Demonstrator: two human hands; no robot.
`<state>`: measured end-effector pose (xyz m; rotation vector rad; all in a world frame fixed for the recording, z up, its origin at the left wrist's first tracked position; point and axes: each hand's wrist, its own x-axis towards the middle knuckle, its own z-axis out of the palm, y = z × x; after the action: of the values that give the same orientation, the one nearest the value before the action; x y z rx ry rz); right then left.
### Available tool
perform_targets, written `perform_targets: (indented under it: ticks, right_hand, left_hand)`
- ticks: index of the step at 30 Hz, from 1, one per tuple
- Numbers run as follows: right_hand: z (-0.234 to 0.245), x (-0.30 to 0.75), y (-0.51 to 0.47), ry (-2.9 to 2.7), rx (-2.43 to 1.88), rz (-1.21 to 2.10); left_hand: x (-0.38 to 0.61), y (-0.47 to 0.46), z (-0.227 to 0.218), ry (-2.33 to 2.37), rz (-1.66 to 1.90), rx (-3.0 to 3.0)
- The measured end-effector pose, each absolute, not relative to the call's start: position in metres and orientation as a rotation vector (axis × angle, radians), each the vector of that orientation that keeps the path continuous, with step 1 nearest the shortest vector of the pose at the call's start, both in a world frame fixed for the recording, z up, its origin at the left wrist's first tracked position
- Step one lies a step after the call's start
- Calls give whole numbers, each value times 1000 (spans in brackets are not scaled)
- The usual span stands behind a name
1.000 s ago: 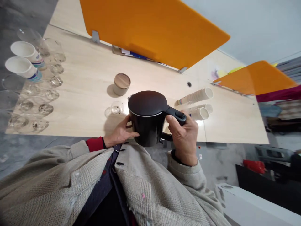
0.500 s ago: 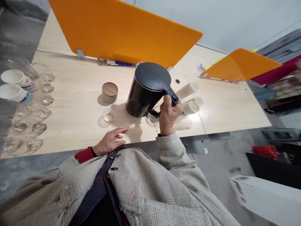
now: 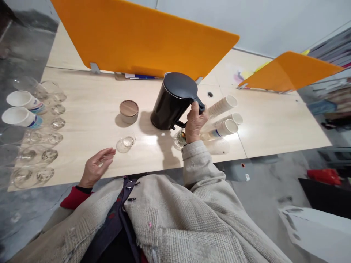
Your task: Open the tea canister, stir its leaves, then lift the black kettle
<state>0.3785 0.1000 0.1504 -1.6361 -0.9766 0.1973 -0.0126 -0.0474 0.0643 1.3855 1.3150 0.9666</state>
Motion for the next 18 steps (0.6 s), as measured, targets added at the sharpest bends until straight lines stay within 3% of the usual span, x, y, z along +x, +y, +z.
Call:
perform_targets:
  ticks: [18]
  right_hand:
    - [146, 430, 118, -936, -1652, 197]
  left_hand:
    - [-47, 1, 23, 1607, 1138, 1550]
